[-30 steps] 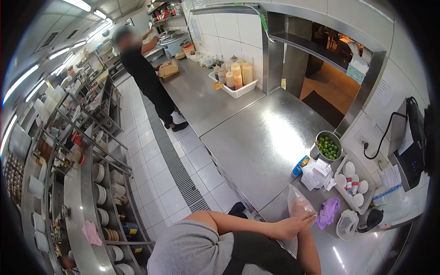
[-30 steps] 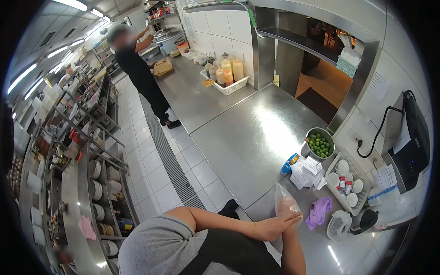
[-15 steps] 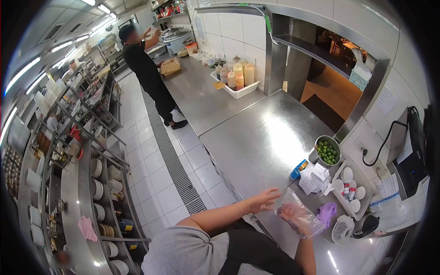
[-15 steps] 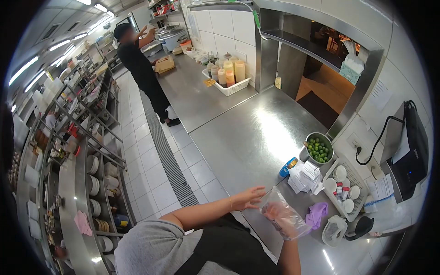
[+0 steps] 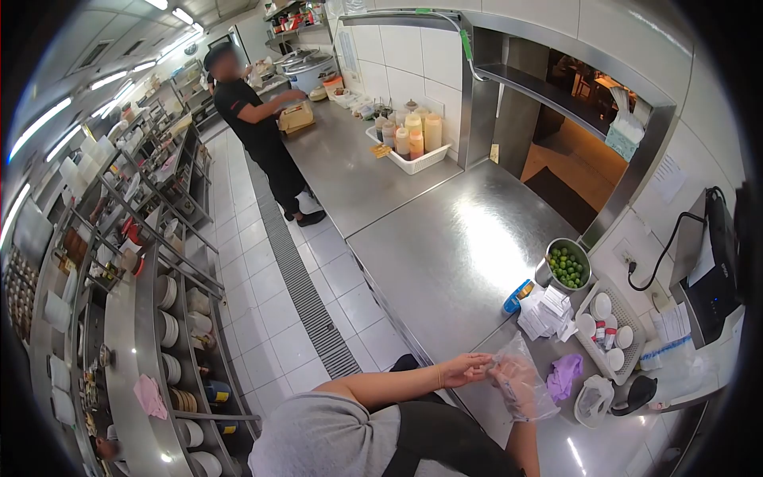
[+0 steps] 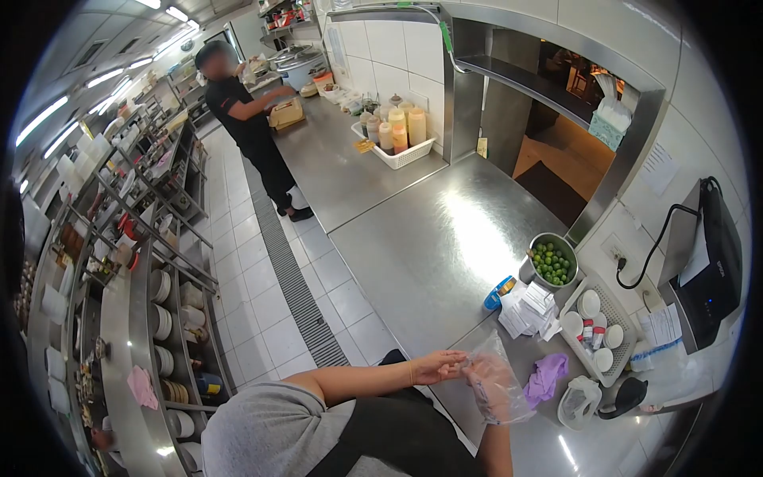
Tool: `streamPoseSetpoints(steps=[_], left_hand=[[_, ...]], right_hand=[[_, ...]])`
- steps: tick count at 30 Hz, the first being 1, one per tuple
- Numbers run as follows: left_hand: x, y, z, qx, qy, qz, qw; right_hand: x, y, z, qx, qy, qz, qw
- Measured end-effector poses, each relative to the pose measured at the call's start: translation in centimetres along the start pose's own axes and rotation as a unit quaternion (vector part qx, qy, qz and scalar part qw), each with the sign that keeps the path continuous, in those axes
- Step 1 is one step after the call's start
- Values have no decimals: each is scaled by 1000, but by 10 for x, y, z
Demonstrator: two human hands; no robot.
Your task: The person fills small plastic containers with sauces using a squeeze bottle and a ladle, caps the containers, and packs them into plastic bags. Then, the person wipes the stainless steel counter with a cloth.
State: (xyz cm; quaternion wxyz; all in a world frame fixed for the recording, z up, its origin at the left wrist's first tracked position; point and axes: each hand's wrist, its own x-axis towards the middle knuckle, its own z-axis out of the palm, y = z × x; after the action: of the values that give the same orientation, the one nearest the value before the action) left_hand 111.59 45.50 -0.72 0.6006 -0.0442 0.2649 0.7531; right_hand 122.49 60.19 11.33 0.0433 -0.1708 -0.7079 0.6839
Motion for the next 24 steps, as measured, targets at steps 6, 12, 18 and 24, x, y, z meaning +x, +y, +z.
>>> streamPoseSetpoints(steps=[6, 12, 18, 24], left_hand=[[11, -22, -9, -43, -2, -20, 999], [17, -37, -9, -2, 64, -6, 998], [6, -49, -1, 89, 61, -15, 994], [5, -44, 1, 210, 12, -108, 972]], right_hand=[[-7, 19, -16, -19, 35, -10, 999], [-11, 30, -20, -22, 101, 53, 993], [-12, 55, -31, -268, 117, -201, 935], [-7, 75, -23, -225, 146, 33, 963]])
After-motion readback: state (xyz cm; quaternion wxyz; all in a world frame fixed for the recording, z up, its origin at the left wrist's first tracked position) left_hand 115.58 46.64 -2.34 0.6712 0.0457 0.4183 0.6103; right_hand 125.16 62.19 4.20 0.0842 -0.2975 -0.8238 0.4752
